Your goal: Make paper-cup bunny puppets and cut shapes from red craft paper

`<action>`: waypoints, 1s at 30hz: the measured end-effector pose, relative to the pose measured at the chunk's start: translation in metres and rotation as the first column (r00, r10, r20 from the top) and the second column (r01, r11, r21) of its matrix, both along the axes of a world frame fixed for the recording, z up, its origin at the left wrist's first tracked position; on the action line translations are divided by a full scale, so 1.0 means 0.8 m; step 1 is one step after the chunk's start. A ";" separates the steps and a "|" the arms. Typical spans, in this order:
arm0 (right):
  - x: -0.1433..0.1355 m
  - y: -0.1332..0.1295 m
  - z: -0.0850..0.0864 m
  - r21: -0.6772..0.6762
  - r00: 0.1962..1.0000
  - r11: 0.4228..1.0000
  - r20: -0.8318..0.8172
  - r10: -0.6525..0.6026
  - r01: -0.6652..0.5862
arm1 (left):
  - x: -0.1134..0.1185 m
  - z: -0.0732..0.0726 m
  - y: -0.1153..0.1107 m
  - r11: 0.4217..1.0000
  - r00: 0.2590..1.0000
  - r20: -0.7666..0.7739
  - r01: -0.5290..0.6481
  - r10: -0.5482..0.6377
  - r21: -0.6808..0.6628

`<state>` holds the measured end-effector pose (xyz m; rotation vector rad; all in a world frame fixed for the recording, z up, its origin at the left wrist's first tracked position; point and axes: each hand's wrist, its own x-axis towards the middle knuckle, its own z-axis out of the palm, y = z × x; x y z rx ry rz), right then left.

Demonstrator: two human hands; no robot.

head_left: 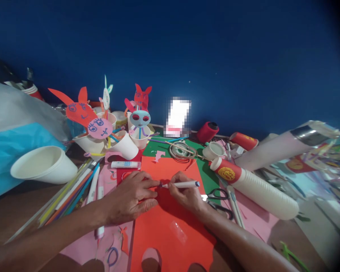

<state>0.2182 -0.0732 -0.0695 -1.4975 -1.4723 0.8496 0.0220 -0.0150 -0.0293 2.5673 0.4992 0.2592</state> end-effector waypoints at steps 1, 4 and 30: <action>0.000 0.000 0.000 0.000 1.000 1.000 0.000 0.002 -0.002 | 0.000 0.000 0.000 1.000 1.000 0.005 0.002 -0.002 0.003; 0.001 0.000 0.001 -0.017 1.000 1.000 -0.024 -0.004 0.003 | 0.000 0.004 -0.001 1.000 1.000 0.002 -0.006 0.006 0.004; 0.003 0.001 0.009 -0.077 0.946 0.993 -0.305 -0.112 0.093 | 0.001 0.018 -0.003 1.000 0.996 -0.083 -0.011 0.010 -0.011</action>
